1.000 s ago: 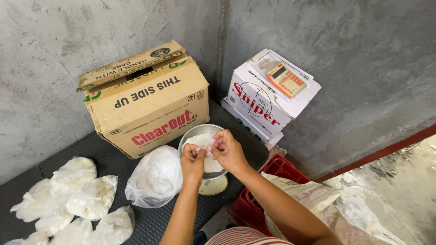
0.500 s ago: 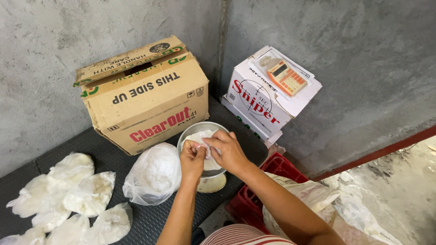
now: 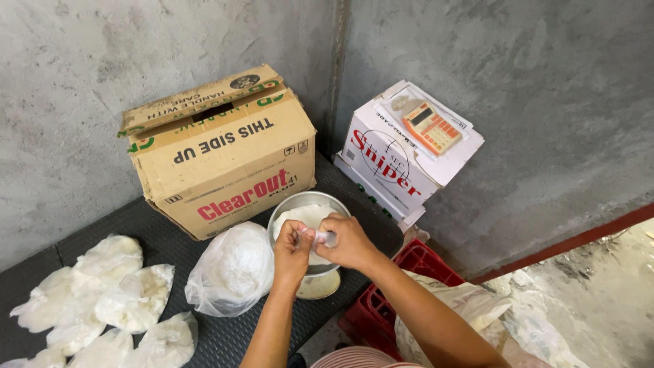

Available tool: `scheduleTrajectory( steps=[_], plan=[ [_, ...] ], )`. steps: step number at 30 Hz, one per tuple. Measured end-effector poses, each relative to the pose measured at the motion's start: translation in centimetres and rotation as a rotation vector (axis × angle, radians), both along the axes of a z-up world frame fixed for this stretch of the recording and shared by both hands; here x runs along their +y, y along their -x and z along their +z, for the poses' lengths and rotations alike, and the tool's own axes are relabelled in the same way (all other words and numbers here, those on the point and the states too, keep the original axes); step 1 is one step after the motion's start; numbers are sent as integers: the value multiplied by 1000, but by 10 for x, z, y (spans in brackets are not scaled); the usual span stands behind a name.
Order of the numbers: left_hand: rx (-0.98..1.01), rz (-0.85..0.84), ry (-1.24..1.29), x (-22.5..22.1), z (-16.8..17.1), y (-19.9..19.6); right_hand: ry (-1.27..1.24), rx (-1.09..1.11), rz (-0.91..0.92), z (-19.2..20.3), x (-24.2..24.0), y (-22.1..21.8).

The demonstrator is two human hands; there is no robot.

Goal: Packing white powder into small plastic bags, weighing them on a scale, and placing them into a box.

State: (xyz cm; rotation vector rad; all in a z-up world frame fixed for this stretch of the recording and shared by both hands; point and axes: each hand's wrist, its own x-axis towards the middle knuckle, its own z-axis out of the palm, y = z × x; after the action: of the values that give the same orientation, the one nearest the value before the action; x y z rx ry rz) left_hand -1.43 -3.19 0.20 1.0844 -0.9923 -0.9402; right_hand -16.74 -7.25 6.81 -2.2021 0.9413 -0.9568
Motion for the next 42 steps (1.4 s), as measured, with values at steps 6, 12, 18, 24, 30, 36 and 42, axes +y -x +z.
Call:
scheduleTrajectory(
  steps=[6,12,18,24,30,36,42],
  plan=[
    [-6,10,18,-3,-7,-3,-260,-107,-48,-24,-4,3],
    [6,-45,70,-8,-7,-1,-774,-518,18,-39,-19,9],
    [111,-55,16,-15,-10,-1,-854,-512,198,-5,-9,14],
    [43,-43,68,-16,-5,6,-500,-388,134,-27,-5,12],
    [160,-77,0,-20,0,1,-132,-238,-105,-3,7,5],
    [241,-66,-15,-37,-18,-14,224,-152,-154,22,16,7],
    [185,40,-22,-59,-3,-42,297,-34,-120,19,23,23]
  ],
)
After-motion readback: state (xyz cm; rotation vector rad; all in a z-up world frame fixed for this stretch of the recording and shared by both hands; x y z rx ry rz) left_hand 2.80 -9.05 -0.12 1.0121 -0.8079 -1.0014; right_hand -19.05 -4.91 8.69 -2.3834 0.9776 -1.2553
